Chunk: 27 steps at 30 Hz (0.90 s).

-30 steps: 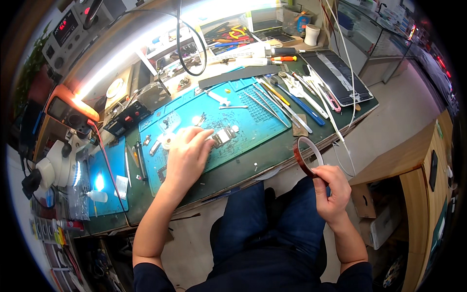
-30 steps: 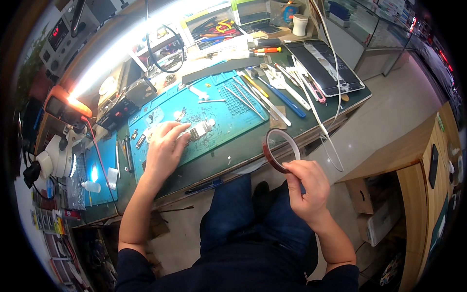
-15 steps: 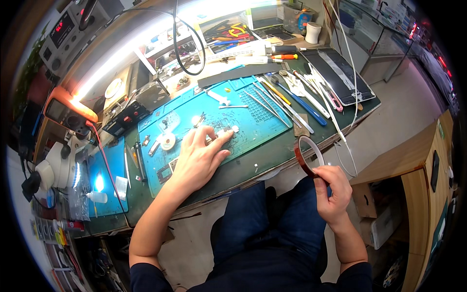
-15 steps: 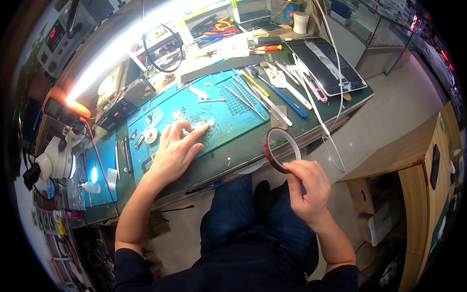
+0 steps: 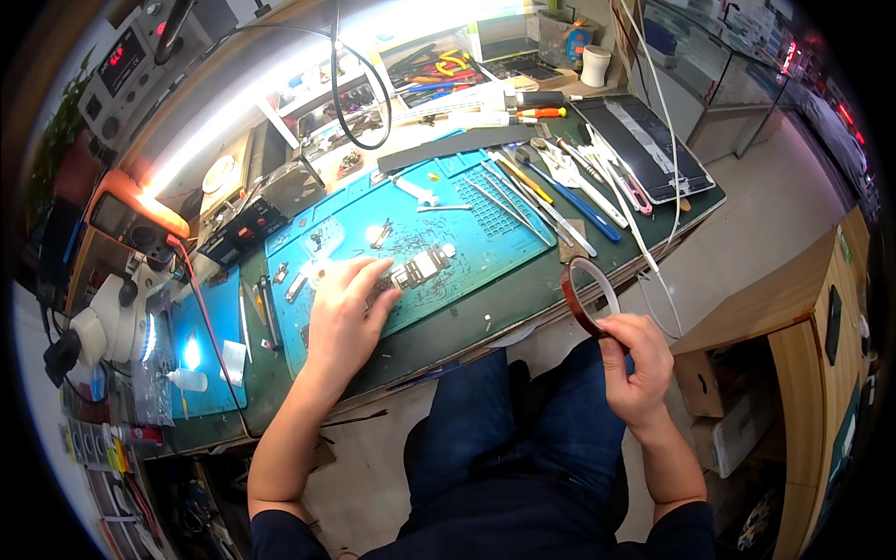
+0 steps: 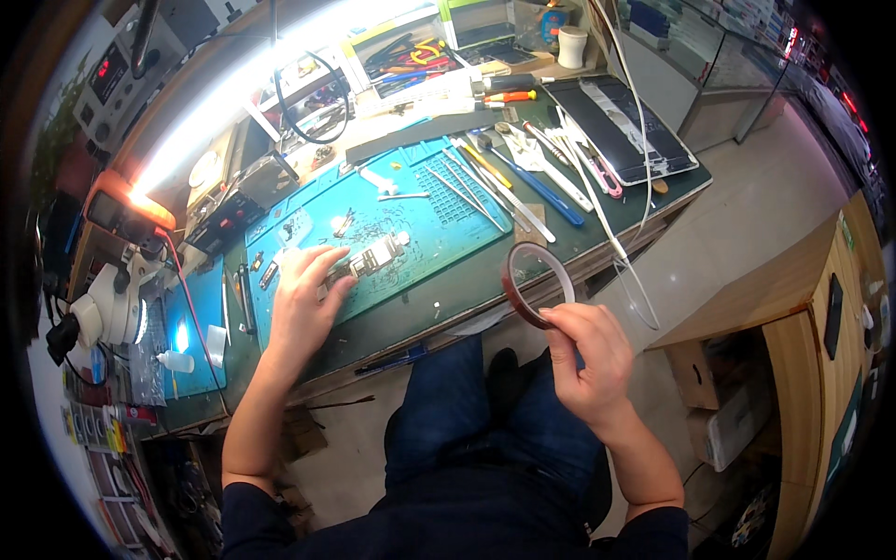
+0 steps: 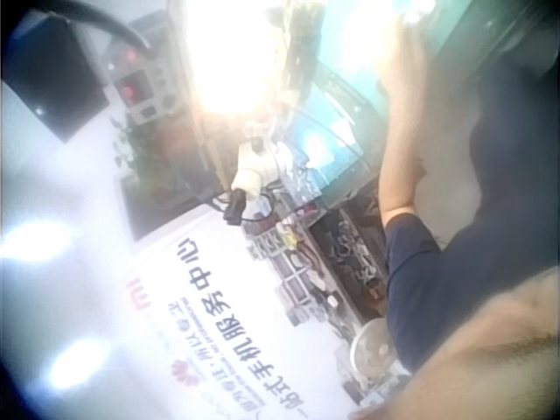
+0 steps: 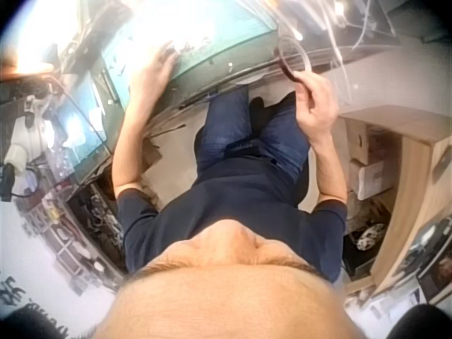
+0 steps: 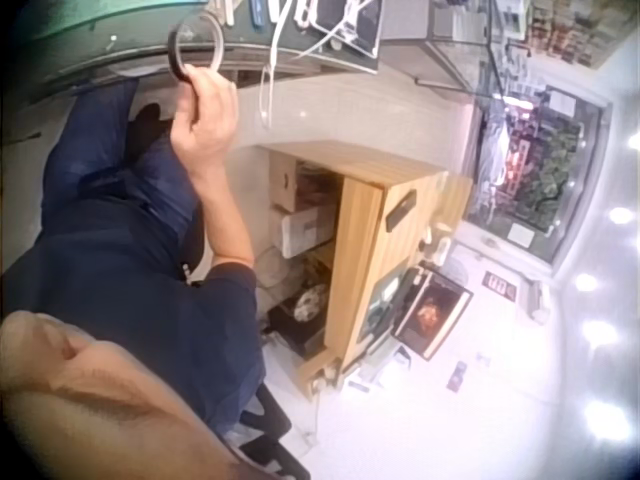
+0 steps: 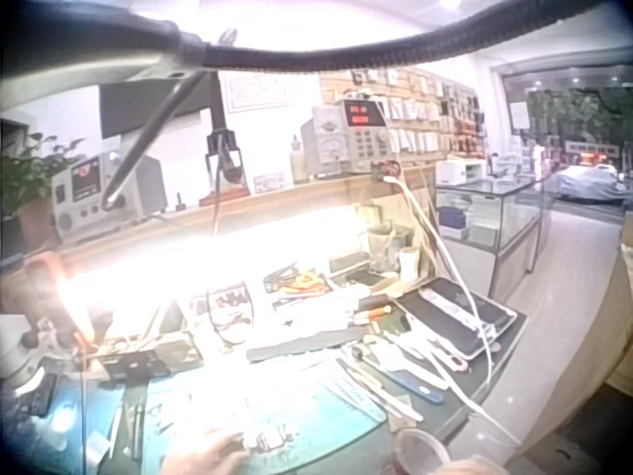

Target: The person cleans a small electronic component with a brush and spray, then uses tweezers to place a small part onto the component. They inspect the component with a magnifying glass and continue to manipulate it with tweezers on a cluttered workbench.

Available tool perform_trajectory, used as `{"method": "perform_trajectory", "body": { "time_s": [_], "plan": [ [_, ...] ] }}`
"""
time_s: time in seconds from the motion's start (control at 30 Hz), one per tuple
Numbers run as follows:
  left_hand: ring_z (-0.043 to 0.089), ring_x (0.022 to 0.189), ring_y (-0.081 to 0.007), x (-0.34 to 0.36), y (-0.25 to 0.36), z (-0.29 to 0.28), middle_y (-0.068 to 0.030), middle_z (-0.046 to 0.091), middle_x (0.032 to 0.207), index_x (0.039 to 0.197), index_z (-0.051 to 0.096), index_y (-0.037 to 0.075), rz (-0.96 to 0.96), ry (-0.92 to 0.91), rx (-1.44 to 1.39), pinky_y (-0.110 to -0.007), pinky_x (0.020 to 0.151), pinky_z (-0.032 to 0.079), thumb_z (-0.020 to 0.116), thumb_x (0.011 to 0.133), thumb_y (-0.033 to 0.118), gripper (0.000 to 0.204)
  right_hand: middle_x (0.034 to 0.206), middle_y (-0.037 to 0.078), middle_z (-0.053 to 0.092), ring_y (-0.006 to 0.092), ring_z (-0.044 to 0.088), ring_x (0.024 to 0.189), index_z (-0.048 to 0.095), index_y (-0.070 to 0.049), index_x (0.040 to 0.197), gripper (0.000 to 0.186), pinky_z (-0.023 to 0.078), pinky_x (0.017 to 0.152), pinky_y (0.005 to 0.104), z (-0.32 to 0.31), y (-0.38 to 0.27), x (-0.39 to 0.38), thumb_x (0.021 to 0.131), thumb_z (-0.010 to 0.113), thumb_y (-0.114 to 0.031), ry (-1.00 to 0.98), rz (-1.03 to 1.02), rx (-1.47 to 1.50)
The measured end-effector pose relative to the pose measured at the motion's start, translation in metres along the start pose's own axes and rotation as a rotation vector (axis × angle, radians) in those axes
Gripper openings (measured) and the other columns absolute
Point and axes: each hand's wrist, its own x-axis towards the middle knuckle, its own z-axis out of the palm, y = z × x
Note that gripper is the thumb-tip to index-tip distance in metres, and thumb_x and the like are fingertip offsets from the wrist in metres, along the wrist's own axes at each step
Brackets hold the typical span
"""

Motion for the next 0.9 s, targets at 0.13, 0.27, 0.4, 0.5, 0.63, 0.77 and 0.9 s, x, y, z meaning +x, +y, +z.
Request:
{"method": "perform_trajectory", "body": {
  "time_s": [0.13,0.27,0.4,0.5,0.63,0.77,0.9],
  "plan": [
    [0.063,0.107,-0.034,-0.005,-0.002,0.002,-0.0149,0.068,0.117,0.124,0.067,0.002,0.041,-0.027,0.028,-0.042,0.095,0.05,0.076,0.087,0.01,0.038,0.099,0.013,0.071,0.0289,0.066,0.082,0.07,-0.002,0.107,0.022,0.053,0.07,0.0357,0.008,0.0,0.017,0.086,0.072,0.005,-0.015,-0.049,-0.013],
    [0.063,0.105,-0.0316,-0.003,-0.004,0.0,-0.0146,0.068,0.114,0.127,0.066,0.004,-0.001,-0.055,-0.018,-0.04,0.095,0.05,0.078,0.086,0.009,0.043,0.099,0.011,0.07,0.0288,0.065,0.082,0.07,-0.004,0.107,0.022,0.052,0.07,0.0364,0.021,-0.001,0.035,0.086,0.072,0.003,-0.016,-0.115,-0.055],
    [0.063,0.102,-0.0257,0.015,-0.007,-0.008,-0.012,0.066,0.107,0.123,0.068,0.006,-0.255,-0.223,-0.292,-0.038,0.09,0.051,0.078,0.085,0.008,0.04,0.099,0.011,0.07,0.0294,0.065,0.083,0.07,-0.004,0.107,0.021,0.053,0.071,0.0367,0.028,-0.005,0.044,0.086,0.073,0.003,-0.01,-0.147,-0.041],
    [0.062,0.095,-0.0227,0.025,-0.005,-0.015,-0.0091,0.065,0.101,0.116,0.07,0.006,-0.256,-0.297,-0.271,-0.037,0.085,0.051,0.077,0.083,0.007,0.034,0.099,0.011,0.07,0.0294,0.066,0.083,0.07,-0.004,0.107,0.021,0.053,0.071,0.037,0.026,-0.007,0.044,0.087,0.072,0.003,-0.02,-0.137,-0.059],
    [0.063,0.091,-0.027,0.026,0.001,-0.018,-0.0093,0.064,0.097,0.11,0.07,0.005,-0.138,-0.191,-0.167,-0.039,0.084,0.052,0.073,0.084,0.002,0.027,0.1,0.011,0.071,0.0295,0.066,0.083,0.07,-0.004,0.107,0.021,0.053,0.072,0.0369,0.021,-0.006,0.04,0.087,0.072,0.003,-0.017,-0.105,-0.064],
    [0.063,0.091,-0.0311,0.01,0.011,-0.003,-0.0108,0.065,0.097,0.107,0.07,0.003,0.158,0.054,0.062,-0.041,0.083,0.052,0.068,0.083,-0.003,0.025,0.1,0.011,0.071,0.0297,0.066,0.084,0.07,-0.004,0.107,0.022,0.053,0.071,0.0372,0.019,-0.005,0.037,0.087,0.072,0.002,-0.018,-0.101,-0.063],
    [0.065,0.097,-0.0301,-0.005,0.013,0.005,-0.0096,0.067,0.104,0.109,0.07,0.004,0.241,0.07,0.163,-0.041,0.083,0.052,0.07,0.082,-0.003,0.028,0.099,0.011,0.071,0.0298,0.067,0.084,0.07,-0.004,0.107,0.022,0.054,0.071,0.0373,0.02,-0.005,0.033,0.087,0.073,0.002,-0.033,-0.087,-0.043]
  ]
}}
